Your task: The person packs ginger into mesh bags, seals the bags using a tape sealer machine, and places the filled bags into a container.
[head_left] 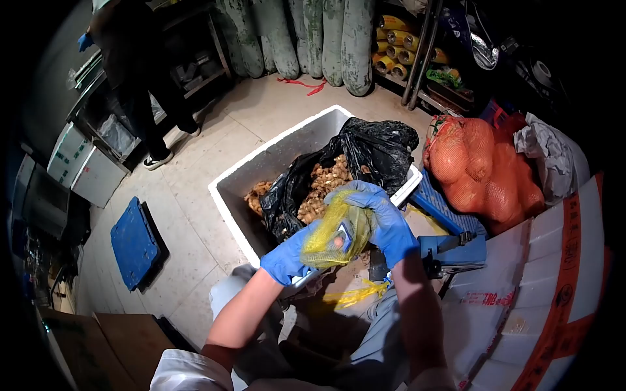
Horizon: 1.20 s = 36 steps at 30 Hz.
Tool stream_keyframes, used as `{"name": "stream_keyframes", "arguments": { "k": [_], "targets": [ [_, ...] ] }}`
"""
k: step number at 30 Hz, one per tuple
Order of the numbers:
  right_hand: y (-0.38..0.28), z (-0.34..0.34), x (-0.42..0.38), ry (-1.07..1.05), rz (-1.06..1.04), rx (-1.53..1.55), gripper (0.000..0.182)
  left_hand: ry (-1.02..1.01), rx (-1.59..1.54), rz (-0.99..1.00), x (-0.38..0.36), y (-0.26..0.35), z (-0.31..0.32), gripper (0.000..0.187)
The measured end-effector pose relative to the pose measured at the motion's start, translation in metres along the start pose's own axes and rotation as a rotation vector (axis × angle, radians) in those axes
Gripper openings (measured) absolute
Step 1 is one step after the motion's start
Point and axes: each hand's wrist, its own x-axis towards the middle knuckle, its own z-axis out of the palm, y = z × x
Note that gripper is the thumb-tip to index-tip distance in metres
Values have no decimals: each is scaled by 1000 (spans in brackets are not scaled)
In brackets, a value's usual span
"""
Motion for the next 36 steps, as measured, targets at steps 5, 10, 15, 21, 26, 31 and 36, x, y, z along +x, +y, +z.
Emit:
{"name": "stream_keyframes", "arguments": {
  "k": [5,10,15,21,26,31,36],
  "targets": [
    [27,17,-21,10,11,200,22,-142,28,323,5,-26,-10,56],
    [120,-18,9,-223,-697,-890,26,-40,585,50,-4,17,4,28],
    [164,-5,-10,-30,181,-203,30,206,103,451,14,10,-13,32],
    [178,17,-24,-196,168,-543,26,561,-191,666,23,43,-20,38],
    [128,28,-9,237,126,-621,10,508,-103,628,21,44,-43,39],
    [77,53,-29,226,-577,-814,32,593,-77,556,24,35,-46,28],
    [83,57,-19,156,-769,-1074,32,642,53,638,40,9,-51,29]
  ]
}}
